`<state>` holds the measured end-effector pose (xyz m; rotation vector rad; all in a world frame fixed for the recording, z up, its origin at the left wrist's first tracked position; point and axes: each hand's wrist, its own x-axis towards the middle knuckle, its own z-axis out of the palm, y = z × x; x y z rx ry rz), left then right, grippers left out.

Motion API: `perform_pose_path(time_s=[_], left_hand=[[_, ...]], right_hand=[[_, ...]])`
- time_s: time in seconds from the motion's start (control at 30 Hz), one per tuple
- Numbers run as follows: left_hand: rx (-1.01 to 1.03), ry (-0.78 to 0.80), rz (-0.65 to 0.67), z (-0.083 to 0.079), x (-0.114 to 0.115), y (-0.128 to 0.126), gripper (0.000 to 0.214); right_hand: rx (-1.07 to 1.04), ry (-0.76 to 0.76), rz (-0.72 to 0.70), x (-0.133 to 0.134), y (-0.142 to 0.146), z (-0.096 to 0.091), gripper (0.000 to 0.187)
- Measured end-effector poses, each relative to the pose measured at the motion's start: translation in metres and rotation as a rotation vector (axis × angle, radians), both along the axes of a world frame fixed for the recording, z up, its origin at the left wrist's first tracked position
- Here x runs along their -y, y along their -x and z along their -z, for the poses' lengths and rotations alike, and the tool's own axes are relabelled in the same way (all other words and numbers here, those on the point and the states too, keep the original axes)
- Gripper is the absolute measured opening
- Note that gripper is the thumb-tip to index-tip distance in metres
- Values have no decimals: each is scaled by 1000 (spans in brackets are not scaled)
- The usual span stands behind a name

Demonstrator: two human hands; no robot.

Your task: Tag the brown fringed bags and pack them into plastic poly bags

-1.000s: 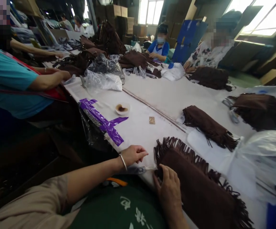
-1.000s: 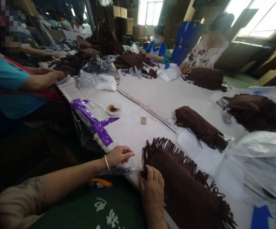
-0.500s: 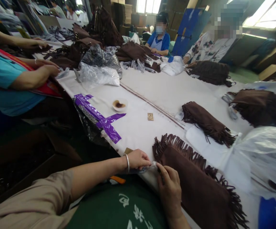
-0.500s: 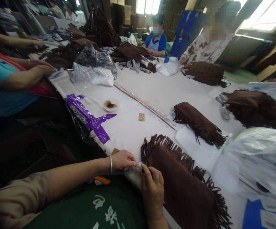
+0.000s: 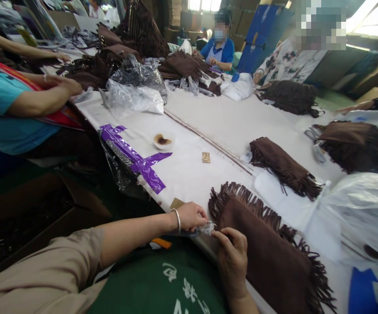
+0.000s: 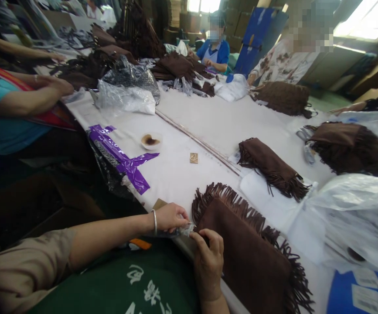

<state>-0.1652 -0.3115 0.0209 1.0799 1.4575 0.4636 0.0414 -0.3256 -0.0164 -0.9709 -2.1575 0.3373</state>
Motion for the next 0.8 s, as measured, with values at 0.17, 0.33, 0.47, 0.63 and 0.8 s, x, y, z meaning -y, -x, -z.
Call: perform_pose_path(time_s=[0.17, 0.33, 0.47, 0.63, 0.8], left_hand=[[181, 97, 33, 0, -6, -3, 22], [250, 120, 11, -8, -7, 2, 21], [133, 91, 13, -13, -7, 5, 30], [-49, 34, 21, -2, -11, 9, 40], [-98, 65, 129, -10, -8, 17, 32]], right_hand=[[-7, 28, 8, -1, 1, -3, 28], [62, 44, 21, -4, 9, -17, 18], [167, 38, 43, -5, 20, -29, 15], [161, 88, 73, -13, 33, -23, 18], [94, 229, 22, -17, 33, -25, 31]])
